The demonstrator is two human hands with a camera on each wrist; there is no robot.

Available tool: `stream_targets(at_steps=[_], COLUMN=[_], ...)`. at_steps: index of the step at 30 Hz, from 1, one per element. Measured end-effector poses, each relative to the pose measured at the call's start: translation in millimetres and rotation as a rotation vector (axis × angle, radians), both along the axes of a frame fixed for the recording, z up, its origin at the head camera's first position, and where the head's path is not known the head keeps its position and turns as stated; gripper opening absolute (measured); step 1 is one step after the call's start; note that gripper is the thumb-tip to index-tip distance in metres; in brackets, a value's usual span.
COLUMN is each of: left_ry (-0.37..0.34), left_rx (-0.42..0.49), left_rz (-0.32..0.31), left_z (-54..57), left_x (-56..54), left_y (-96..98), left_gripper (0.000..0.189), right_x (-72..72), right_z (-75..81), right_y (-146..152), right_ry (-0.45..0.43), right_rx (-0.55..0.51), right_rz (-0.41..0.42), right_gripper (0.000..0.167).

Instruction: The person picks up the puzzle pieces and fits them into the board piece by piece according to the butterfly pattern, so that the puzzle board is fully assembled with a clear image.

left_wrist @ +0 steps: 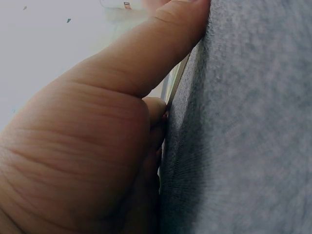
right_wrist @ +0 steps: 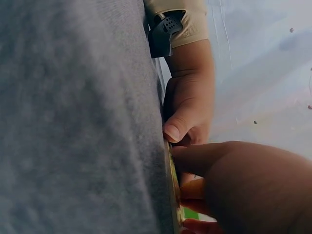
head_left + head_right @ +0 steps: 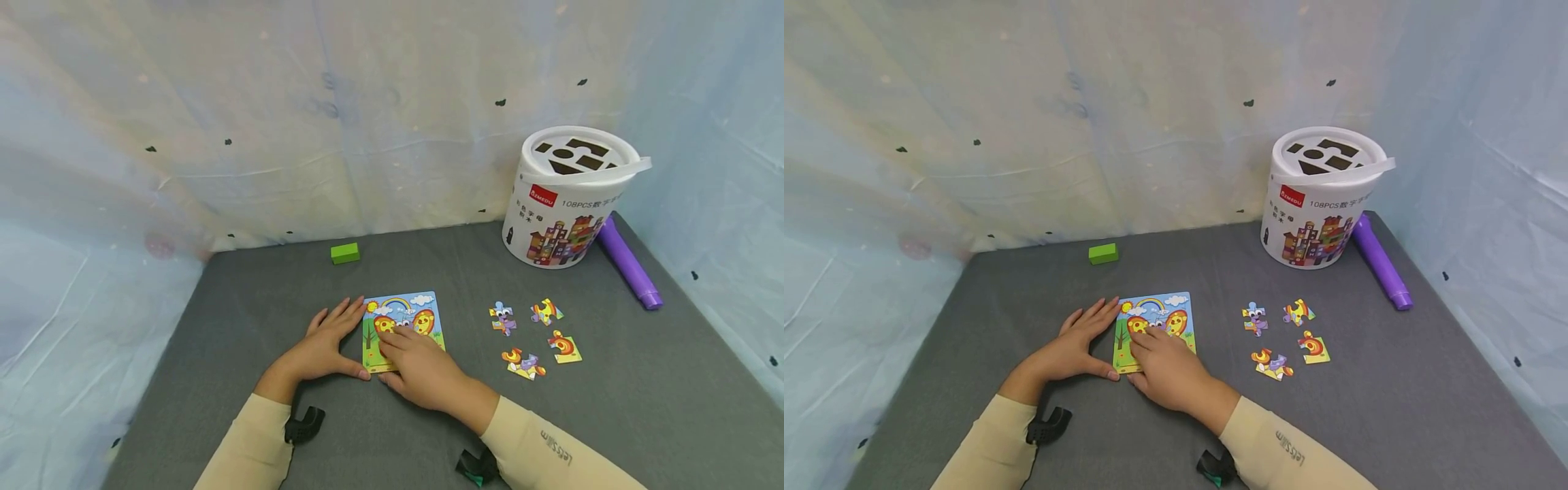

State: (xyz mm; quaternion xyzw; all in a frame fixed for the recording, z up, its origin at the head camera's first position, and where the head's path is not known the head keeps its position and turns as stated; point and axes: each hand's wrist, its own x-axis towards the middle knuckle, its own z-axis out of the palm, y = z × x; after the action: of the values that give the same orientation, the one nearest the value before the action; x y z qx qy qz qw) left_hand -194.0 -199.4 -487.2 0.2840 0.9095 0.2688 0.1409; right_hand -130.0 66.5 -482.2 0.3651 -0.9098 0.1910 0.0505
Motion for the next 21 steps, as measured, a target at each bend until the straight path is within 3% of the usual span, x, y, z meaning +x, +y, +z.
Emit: stream_targets(at_steps=[4, 9, 16, 21], left_ry=[0.0, 0.004, 0.011, 0.008], left_rx=[0.012, 0.013, 0.001, -0.001], left_rz=[-0.001, -0.003, -0.002, -0.003], left_z=[0.4, 0.0, -1.6, -0.2], left_x=[0.6, 1.0, 1.2, 1.6], left_y=[0.7, 1.1, 0.6, 0.3], left_gripper=[0.133, 0.133, 0.133, 0.133], right_x=[4.5, 6.8, 5.6, 0.5], right_z=[1.8, 3.0, 0.5, 0.6], right_y=[1, 2, 4, 11], right_ry=[0.0, -0.031, -0.101, -0.204], right_rx=[0.112, 0.137, 0.107, -0.026], right_rz=[-0.007, -0.012, 0.009, 0.067], right_gripper=[0.057, 0.059, 0.063, 0.061])
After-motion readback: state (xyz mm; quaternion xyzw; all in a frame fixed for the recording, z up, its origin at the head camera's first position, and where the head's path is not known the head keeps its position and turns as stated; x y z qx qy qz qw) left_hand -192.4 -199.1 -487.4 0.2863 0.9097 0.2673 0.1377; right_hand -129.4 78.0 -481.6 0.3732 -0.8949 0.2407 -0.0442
